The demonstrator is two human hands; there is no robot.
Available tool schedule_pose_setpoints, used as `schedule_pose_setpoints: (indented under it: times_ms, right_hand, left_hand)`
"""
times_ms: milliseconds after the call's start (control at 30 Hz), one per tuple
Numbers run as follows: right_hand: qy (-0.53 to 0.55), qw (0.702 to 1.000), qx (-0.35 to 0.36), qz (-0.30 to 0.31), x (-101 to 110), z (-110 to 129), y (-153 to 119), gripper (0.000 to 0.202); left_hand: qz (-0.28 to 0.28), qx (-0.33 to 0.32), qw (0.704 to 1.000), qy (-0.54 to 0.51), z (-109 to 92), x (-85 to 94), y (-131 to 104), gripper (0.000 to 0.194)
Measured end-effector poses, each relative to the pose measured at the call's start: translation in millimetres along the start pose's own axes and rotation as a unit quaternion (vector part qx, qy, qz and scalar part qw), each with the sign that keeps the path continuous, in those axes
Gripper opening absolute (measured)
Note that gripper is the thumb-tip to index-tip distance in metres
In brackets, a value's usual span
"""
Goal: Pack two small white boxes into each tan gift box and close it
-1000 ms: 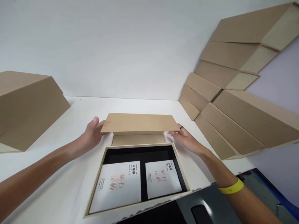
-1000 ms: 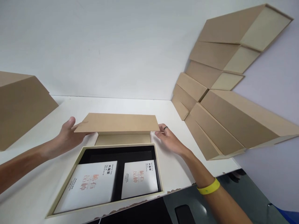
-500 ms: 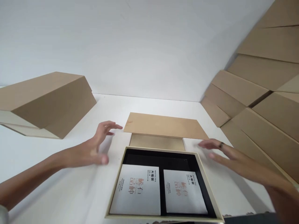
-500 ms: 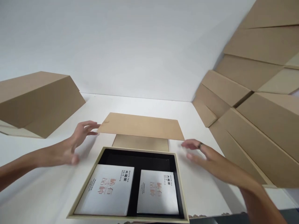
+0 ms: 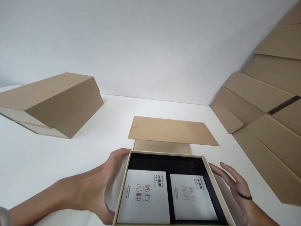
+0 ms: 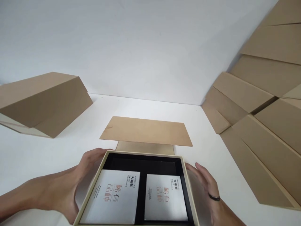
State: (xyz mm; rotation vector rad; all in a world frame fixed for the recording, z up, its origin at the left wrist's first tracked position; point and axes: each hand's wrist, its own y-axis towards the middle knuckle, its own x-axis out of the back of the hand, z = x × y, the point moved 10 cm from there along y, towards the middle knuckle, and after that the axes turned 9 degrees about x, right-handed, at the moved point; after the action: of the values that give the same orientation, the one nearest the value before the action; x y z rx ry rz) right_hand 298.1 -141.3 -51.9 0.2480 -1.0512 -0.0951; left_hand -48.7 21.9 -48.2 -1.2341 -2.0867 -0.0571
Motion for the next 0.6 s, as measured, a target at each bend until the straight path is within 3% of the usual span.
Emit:
schedule_pose_setpoints:
  times_ms: [67,433,600]
  right_hand:
    - [-0.001,1.000,-0.002,0.008,-0.2,-4.5,1.6,0.125]
    - [0.074,0.997,-0.001,-0.018,-10.0,-13.5,15.9,0.123]
    - [0.126,0.992,0.002,-0.025,-6.8,-8.5,15.2,0.113]
  left_hand:
    - [0.020,0.010,1.000,0.006,-1.2,-3.4,-0.7,0.138]
    - [0.005,0.007,1.000,0.005,-5.6,-0.8,1.2,0.134]
    - [-0.019,-0.013,1.000,0.005,-1.6,7.5,-1.5,0.159]
